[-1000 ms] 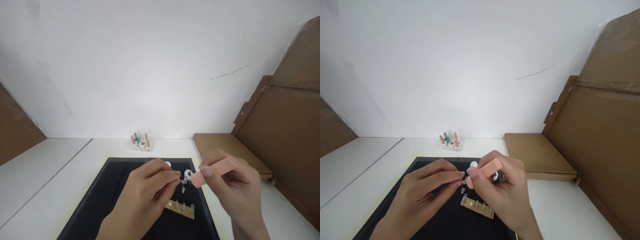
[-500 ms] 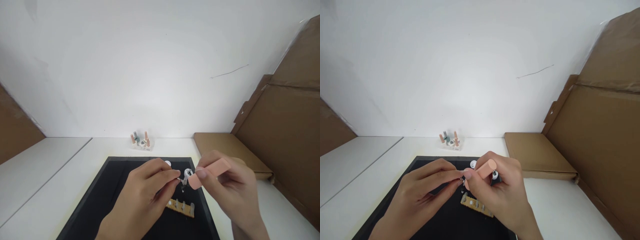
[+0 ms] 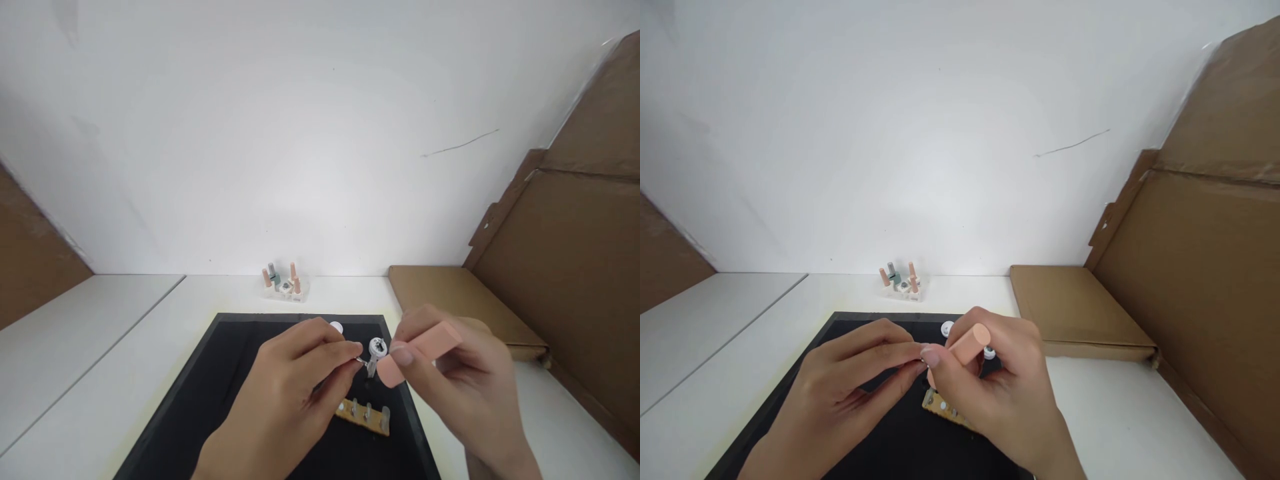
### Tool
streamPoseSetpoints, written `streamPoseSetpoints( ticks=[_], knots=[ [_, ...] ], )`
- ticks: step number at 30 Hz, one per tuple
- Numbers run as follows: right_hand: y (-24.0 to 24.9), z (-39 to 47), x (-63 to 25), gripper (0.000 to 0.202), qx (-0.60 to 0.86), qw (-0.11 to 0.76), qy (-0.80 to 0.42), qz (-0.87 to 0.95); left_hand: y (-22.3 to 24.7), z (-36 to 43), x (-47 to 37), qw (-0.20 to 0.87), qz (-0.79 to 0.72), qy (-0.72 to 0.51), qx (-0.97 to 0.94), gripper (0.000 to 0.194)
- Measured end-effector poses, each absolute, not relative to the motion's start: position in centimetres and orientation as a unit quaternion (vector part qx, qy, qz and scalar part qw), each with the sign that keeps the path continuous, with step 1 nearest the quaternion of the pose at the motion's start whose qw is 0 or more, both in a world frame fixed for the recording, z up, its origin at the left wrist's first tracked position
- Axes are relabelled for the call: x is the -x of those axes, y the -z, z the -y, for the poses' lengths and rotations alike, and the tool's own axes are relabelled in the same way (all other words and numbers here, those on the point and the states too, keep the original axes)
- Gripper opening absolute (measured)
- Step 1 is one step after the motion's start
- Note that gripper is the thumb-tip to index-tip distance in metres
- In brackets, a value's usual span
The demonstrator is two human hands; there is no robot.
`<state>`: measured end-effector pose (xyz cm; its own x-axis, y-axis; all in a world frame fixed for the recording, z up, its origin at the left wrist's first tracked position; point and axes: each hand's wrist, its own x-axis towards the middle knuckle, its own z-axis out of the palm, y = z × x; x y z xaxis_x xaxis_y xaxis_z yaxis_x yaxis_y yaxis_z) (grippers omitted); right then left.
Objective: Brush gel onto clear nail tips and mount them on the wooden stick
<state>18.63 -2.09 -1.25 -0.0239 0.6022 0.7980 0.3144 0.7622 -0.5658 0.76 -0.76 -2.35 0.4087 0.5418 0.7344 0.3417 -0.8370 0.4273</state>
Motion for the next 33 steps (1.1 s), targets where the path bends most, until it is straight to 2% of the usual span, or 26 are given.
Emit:
streamPoseSetpoints(
  ticks=[33],
  knots=[
    [1.54,2.19,-18.87,0.031,0.34,0.606,-0.109,0.711,2.42,0.82,-0.83,0.093,-0.255,-0.469,-0.84,0.018]
  ],
)
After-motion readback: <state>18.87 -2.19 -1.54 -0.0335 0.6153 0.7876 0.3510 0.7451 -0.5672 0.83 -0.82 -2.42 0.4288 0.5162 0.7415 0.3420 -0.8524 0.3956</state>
